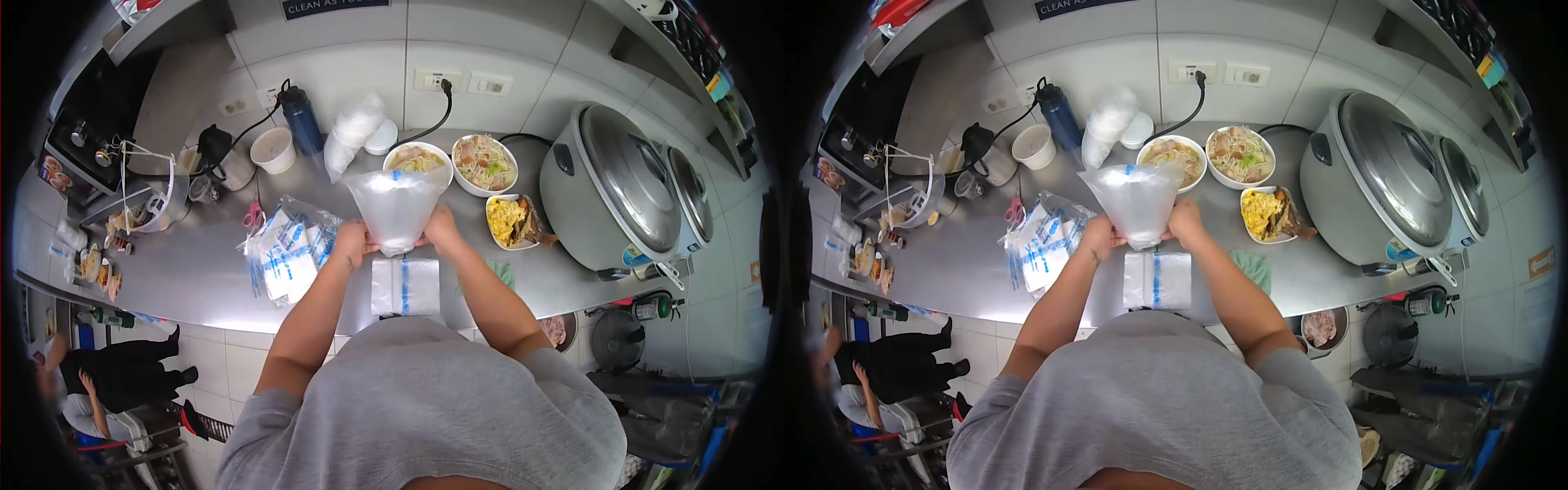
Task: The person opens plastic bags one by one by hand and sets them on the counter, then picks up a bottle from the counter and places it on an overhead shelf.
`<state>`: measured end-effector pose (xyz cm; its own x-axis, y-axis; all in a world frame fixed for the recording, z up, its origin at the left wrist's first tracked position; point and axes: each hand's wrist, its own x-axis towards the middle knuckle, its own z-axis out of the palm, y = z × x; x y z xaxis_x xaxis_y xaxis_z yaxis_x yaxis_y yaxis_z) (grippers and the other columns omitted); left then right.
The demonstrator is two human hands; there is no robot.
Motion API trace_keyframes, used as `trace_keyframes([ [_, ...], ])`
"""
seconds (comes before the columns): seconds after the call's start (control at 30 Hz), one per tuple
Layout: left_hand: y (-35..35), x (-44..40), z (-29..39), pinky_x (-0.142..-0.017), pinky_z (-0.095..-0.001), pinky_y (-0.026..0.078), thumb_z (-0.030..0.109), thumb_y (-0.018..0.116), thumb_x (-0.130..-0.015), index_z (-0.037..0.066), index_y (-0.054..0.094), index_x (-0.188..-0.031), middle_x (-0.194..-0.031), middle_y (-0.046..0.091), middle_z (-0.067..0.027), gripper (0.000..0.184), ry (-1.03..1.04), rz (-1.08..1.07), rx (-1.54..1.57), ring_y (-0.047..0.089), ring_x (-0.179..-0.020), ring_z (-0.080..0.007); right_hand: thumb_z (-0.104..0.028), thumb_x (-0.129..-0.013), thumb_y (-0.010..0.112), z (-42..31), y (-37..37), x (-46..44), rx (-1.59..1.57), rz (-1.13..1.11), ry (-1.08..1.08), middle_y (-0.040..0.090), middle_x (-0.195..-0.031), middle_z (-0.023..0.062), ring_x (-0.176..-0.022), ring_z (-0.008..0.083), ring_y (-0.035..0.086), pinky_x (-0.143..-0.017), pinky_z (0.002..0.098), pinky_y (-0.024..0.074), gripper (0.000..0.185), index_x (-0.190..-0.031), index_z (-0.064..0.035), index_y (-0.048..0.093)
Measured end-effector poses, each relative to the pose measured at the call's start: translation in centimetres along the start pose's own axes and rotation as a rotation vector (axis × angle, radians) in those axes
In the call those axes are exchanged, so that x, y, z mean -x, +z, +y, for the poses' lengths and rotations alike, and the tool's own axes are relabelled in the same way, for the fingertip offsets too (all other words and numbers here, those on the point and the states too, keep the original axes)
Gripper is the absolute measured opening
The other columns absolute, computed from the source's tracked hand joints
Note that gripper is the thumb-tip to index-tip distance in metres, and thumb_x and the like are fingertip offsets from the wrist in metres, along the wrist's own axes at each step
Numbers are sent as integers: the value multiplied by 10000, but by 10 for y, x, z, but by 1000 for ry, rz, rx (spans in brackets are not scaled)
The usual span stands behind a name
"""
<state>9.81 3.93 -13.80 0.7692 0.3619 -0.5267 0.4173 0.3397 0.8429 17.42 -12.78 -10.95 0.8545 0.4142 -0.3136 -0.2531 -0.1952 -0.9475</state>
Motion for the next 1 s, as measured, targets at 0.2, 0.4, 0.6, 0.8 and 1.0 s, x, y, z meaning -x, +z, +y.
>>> trace_keyframes([
  [0.2,6,-23,2,-483,-318,518,123,516,-841,-41,587,-999,-809,635,-129,239,131,59,-204,622,-631,-186,-178,-857,527,27,0,-45,343,100,-331,647,-741,182,-543,251,632,-449,339,510,249,-861,55,615],
  [0.4,-22,-12,-60,-639,-315,489,157,556,-860,0,622,-950,-843,619,-133,193,379,155,-348,604,-714,-239,-195,-793,634,80,-24,-12,355,87,-241,597,-696,144,-685,303,599,-657,409,478,194,-853,-13,601],
  [0.6,-26,26,-87,-791,-405,422,111,699,-702,32,619,-838,-985,592,-111,177,879,-15,-1032,523,-906,-308,-173,-737,663,107,-33,22,825,-141,-577,588,-726,164,-757,351,568,-717,420,447,183,-828,-28,599],
  [0.8,-27,33,-73,-744,-399,426,70,668,-720,53,596,-833,-857,593,-100,134,938,-8,-940,535,-845,-308,-137,-761,615,92,-30,39,861,-127,-638,597,-742,147,-755,345,556,-716,418,441,99,-772,-40,602],
  [1.0,-21,70,-63,-764,-311,451,76,658,-792,27,571,-836,-897,620,-74,109,588,-53,-564,577,-840,-214,-129,-785,609,49,-26,77,769,-34,-755,597,-728,102,-742,314,552,-707,400,437,92,-759,-41,597],
])
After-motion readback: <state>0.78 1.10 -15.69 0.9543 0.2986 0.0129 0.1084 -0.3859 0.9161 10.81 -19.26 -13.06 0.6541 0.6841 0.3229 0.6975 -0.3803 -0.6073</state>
